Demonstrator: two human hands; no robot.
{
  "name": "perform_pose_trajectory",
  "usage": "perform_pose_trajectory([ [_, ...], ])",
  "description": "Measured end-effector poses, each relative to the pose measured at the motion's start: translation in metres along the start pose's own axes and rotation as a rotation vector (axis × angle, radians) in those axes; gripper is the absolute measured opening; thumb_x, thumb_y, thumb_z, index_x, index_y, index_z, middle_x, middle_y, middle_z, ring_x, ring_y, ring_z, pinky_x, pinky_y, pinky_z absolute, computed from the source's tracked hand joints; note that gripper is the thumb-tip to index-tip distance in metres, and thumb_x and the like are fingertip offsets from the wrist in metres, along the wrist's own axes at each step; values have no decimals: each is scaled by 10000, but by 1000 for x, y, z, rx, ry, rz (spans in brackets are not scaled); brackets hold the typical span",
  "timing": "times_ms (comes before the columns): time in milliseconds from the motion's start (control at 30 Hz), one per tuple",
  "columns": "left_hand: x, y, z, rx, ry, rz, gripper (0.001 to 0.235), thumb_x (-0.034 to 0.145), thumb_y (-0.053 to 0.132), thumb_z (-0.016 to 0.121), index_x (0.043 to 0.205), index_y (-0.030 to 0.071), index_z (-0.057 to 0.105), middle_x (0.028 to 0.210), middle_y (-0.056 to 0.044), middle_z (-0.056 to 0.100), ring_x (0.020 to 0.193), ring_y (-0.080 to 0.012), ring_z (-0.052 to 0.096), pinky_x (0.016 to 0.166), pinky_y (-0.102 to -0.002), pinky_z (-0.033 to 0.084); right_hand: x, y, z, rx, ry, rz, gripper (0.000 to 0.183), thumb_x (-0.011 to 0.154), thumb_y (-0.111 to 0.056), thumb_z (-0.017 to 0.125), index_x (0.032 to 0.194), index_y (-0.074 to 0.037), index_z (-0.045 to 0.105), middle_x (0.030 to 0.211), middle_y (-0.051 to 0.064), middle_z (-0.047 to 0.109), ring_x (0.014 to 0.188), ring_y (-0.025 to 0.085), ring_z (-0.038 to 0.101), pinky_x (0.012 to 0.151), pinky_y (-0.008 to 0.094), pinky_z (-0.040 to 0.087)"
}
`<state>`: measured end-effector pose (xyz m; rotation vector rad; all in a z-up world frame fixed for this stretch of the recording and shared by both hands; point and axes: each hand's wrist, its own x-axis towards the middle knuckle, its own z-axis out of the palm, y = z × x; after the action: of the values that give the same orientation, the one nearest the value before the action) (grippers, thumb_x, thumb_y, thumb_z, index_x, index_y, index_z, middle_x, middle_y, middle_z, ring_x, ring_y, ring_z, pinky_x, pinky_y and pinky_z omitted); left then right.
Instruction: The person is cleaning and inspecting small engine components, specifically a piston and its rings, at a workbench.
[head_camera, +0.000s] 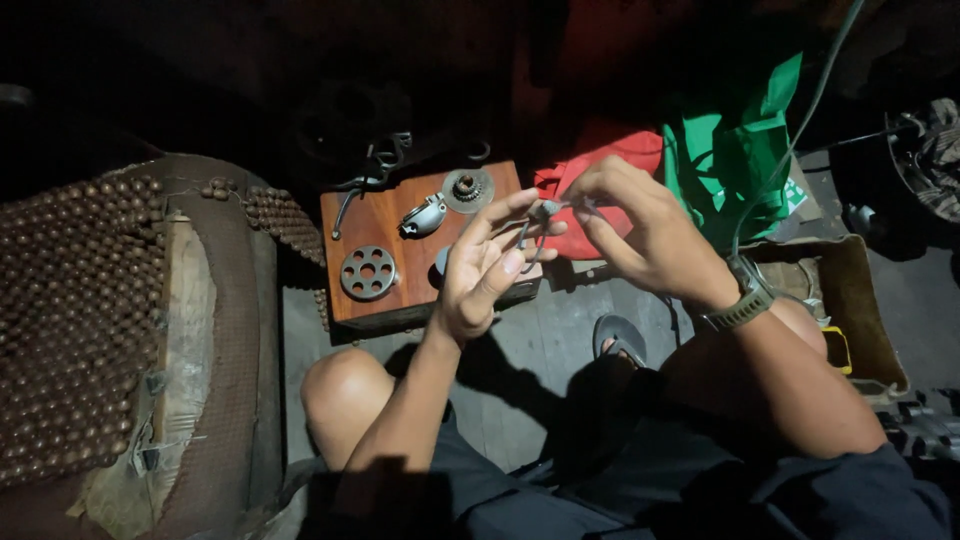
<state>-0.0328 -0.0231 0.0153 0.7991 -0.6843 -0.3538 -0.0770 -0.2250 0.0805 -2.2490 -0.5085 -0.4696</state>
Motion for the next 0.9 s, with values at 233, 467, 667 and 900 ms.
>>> perform_pose_trajectory([
  [233, 0, 3, 2, 6, 16, 6, 653, 968, 278, 643, 1469, -80, 426, 1423, -235, 558, 1262, -360, 618, 996, -416, 582, 0, 4, -3, -47, -9, -19, 167, 966, -2, 602, 1121, -40, 652, 994, 144, 635, 914, 393, 668, 825, 481, 514],
  [467, -1, 3, 3, -19, 19, 19, 644, 968, 272, 651, 1464, -78, 435, 1422, -213, 564, 1264, -356, 619, 993, -411, 585, 0, 3, -2, -25, -19, -18, 167, 954, 10, 604, 1111, -24, 648, 993, 162, 630, 906, 416, 660, 824, 499, 528],
  [667, 1, 2, 2, 3, 10, 16, 631, 973, 256, 640, 1469, -73, 432, 1417, -205, 568, 1262, -345, 618, 995, -425, 579, 1, 3, 0, 35, 8, -33, 141, 978, -6, 575, 1096, -24, 651, 981, 135, 614, 875, 342, 653, 824, 443, 557],
  [900, 1, 2, 2, -11, 18, 20, 655, 958, 266, 652, 1465, -80, 425, 1403, -228, 562, 1247, -354, 624, 981, -424, 588, 2, -2, -2, 21, 15, -33, 141, 969, 18, 588, 1098, 7, 642, 983, 176, 619, 885, 398, 664, 798, 474, 572],
])
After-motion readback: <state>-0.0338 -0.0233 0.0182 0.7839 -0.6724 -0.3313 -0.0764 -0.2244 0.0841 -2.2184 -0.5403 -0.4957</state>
